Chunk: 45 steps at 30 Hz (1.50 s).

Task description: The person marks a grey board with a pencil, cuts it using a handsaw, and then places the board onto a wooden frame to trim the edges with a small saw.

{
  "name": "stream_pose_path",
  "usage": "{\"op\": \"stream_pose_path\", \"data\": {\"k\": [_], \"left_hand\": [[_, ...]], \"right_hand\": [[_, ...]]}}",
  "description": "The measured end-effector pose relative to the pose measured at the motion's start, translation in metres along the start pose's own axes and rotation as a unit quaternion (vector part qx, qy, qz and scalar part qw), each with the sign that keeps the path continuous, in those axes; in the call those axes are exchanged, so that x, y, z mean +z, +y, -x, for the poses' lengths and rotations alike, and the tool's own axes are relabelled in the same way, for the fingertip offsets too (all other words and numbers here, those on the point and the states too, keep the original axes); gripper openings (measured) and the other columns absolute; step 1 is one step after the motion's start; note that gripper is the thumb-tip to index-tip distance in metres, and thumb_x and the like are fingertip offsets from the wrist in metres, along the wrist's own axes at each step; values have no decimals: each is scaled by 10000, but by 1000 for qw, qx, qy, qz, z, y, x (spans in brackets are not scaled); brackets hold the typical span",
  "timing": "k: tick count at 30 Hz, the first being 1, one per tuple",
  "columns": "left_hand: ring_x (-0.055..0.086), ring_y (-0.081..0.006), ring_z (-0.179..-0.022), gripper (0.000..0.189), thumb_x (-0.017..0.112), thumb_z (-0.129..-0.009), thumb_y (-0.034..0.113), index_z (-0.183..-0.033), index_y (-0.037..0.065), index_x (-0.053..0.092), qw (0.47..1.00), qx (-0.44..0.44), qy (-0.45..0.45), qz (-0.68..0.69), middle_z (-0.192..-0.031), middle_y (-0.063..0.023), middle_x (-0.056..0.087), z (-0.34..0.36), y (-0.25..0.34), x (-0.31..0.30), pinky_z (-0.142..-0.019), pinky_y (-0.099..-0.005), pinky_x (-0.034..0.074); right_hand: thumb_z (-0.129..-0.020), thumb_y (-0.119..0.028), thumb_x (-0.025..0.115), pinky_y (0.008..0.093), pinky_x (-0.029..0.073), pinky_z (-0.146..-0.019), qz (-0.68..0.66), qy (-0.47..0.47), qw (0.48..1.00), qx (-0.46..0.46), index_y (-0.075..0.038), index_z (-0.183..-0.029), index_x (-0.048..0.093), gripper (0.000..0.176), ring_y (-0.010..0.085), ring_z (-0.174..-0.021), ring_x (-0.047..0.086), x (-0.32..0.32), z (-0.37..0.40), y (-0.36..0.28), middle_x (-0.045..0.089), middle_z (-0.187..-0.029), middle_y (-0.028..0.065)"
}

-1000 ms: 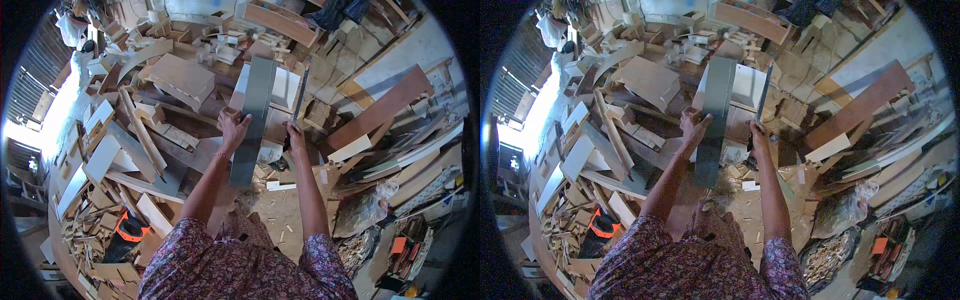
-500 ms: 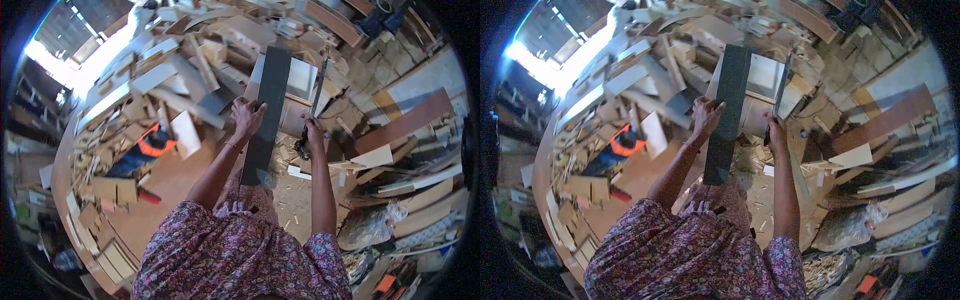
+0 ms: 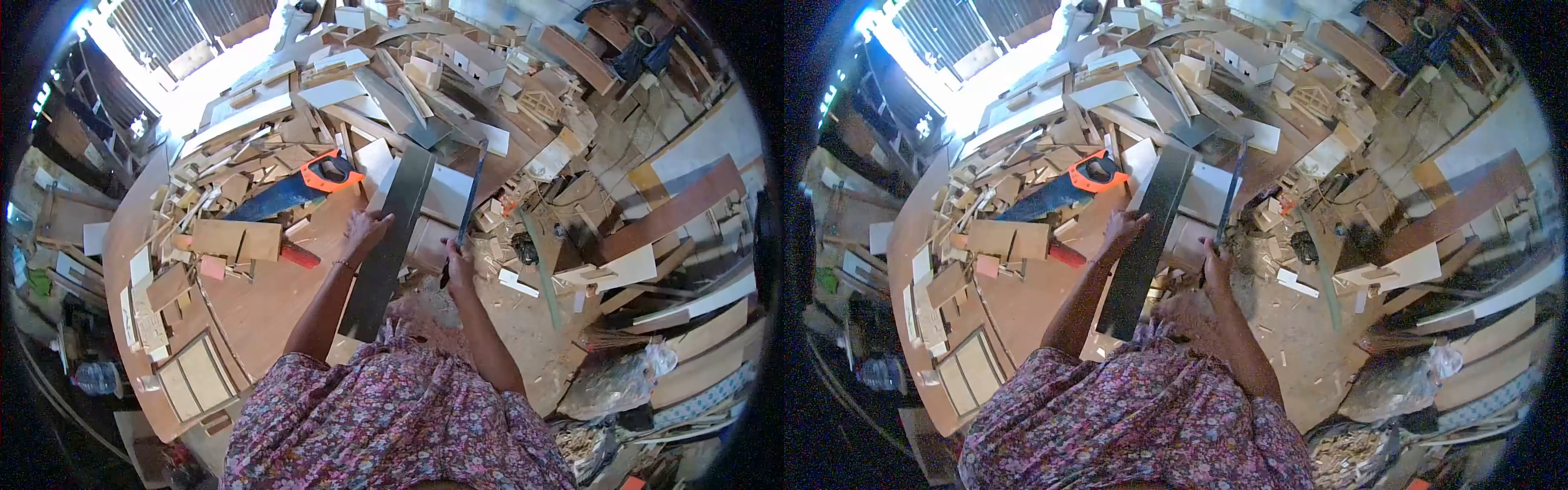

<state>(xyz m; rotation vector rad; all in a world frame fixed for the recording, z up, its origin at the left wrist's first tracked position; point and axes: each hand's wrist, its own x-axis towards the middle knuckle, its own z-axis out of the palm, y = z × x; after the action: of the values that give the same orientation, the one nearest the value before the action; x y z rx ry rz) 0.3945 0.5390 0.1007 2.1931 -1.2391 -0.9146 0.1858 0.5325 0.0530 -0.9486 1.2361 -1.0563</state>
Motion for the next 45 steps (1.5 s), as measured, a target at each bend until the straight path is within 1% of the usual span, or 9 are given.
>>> {"op": "stream_pose_path", "data": {"k": [6,9,12,14,23,28,30,38,45], "left_hand": [[307,-336,-1075,411,518,-704,449,-945,123,586,993,29,-17,-109,-1102,-159,363,11,1,-12,-849,-499,277],[326,-312,-1059,389,532,-695,446,-915,133,601,989,104,-53,-90,-1080,-145,388,9,-19,-11,-839,-501,279],[390,-268,-983,348,556,-692,426,-834,116,626,977,161,-52,-133,-966,-127,483,5,-35,-2,-798,-420,343],[392,-252,-981,361,562,-686,425,-784,84,629,965,233,-79,-92,-954,-119,504,-9,-63,15,-798,-403,336],[331,-355,-1060,358,537,-713,401,-896,98,582,978,126,-123,-111,-1121,-173,373,-22,-48,-22,-845,-535,272],[303,-380,-1093,373,515,-723,402,-904,81,576,971,148,-136,-128,-1167,-223,341,-26,-53,-23,-857,-520,275],[293,-388,-1103,378,510,-725,400,-903,72,574,971,153,-140,-116,-1175,-235,333,-34,-63,-22,-862,-511,278],[406,-361,-930,391,513,-722,368,-798,-13,561,955,271,-71,-102,-944,-216,499,-31,-98,-36,-800,-422,330],[374,-389,-991,402,509,-731,376,-799,-17,558,960,218,-111,-135,-928,-234,504,-40,-97,-39,-830,-436,315]], "right_hand": [[-803,-242,511,226,355,-721,-8,120,993,20,-23,-851,577,234,99,-779,464,13,25,38,539,-832,12],[-801,-215,519,184,266,-420,-54,123,991,14,-37,-830,580,190,30,-470,335,23,61,17,381,-557,-67],[-805,-212,513,187,181,-372,-112,197,974,12,-47,-827,582,180,19,-412,244,41,87,24,291,-515,-90],[-804,-217,514,182,202,-384,-83,224,971,4,-50,-827,583,182,21,-427,267,41,97,45,313,-521,-87],[-795,-185,514,240,425,-576,-119,227,965,45,-4,-838,567,193,135,-653,513,66,80,69,542,-768,39],[-802,-158,487,243,424,-537,-167,223,959,42,-14,-844,571,172,125,-617,510,73,85,71,536,-737,37],[-809,-162,478,241,412,-499,-54,228,971,54,-18,-845,574,177,117,-590,502,73,87,66,528,-721,34],[-812,-216,491,242,388,-622,-31,227,972,43,3,-828,572,234,117,-688,483,101,99,56,544,-745,44],[-810,-240,501,244,370,-688,-2,212,976,47,17,-822,572,266,102,-733,462,99,82,73,552,-772,40]]}}
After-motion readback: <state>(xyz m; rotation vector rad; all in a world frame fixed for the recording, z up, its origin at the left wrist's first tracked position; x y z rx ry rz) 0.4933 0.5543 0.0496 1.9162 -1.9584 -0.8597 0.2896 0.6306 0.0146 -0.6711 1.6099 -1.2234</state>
